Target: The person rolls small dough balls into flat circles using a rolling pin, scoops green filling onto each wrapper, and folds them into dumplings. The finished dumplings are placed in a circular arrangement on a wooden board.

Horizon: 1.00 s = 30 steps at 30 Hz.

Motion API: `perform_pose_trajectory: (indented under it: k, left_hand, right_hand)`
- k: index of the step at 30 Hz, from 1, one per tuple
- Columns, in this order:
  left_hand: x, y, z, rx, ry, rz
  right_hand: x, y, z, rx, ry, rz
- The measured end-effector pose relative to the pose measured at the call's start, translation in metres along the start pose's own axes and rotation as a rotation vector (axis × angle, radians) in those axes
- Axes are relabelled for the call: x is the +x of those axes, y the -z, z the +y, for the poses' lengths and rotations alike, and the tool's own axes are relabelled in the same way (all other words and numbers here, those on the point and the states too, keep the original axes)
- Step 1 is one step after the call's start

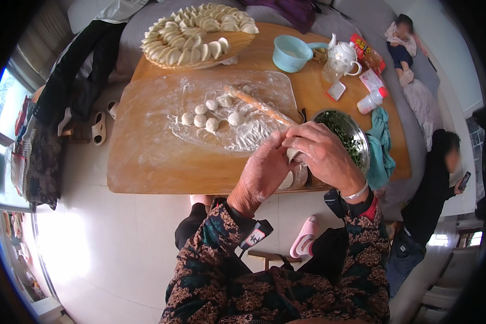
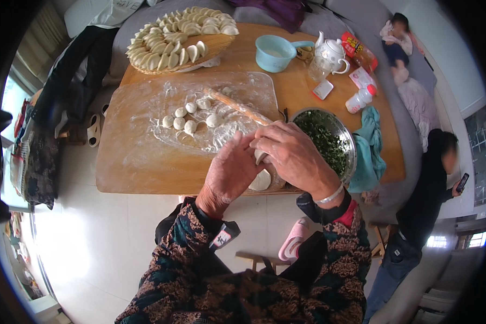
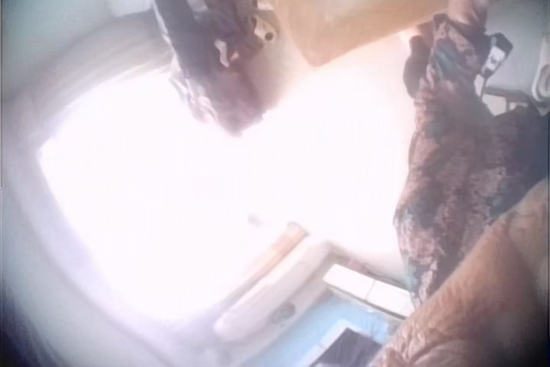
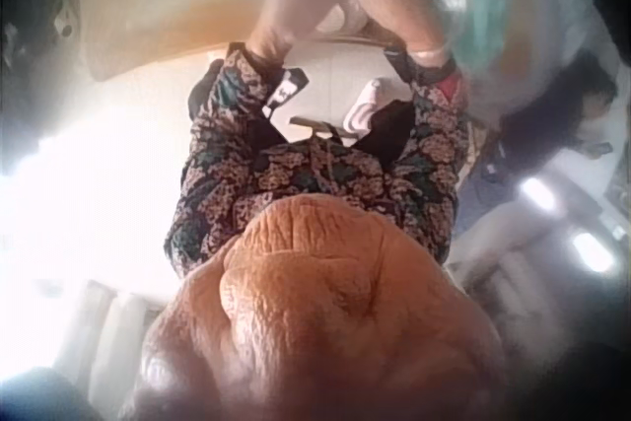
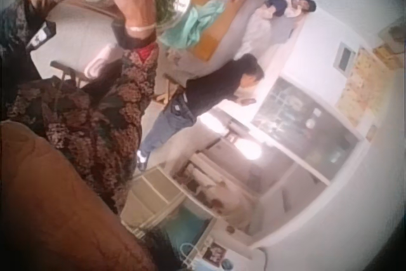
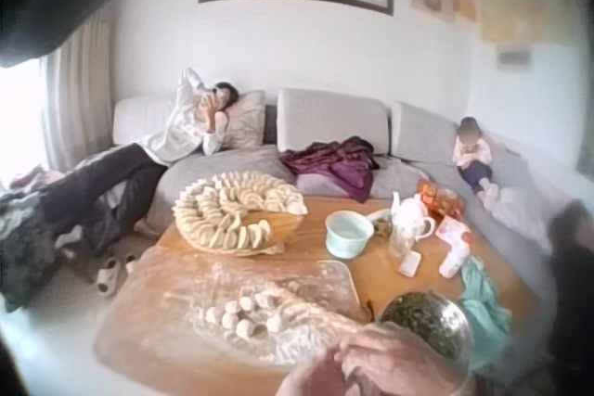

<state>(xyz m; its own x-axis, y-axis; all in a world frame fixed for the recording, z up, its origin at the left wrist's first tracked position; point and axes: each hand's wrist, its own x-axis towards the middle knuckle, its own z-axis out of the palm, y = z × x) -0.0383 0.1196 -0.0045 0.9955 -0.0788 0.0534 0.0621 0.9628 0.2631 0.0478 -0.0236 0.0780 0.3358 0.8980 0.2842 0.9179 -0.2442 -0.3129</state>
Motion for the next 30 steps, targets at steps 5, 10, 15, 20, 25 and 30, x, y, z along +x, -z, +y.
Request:
perform_pose_trajectory:
  k: [5,10,15,20,25,30]
  left_hand:
    - [-0.011,0.011,0.031,0.01,-0.144,0.089]
    - [-0.031,0.028,0.062,0.234,-0.224,0.223]
    - [-0.039,0.046,0.098,0.261,-0.305,0.359]
    - [-0.037,0.049,0.116,0.29,-0.317,0.374]
    - [-0.034,0.049,0.125,0.3,-0.326,0.376]
    - [-0.034,0.049,0.128,0.305,-0.319,0.38]
  right_hand:
    - [0.081,-0.015,0.023,0.332,-0.185,-0.043]
    - [0.229,-0.029,0.085,0.582,-0.296,0.228]
    - [0.347,-0.072,0.132,0.279,-0.335,0.283]
    - [0.397,-0.109,0.165,-0.303,-0.419,0.088]
    - [0.404,-0.117,0.171,-0.501,-0.377,-0.028]
    - [0.402,-0.119,0.162,-0.467,-0.296,-0.055]
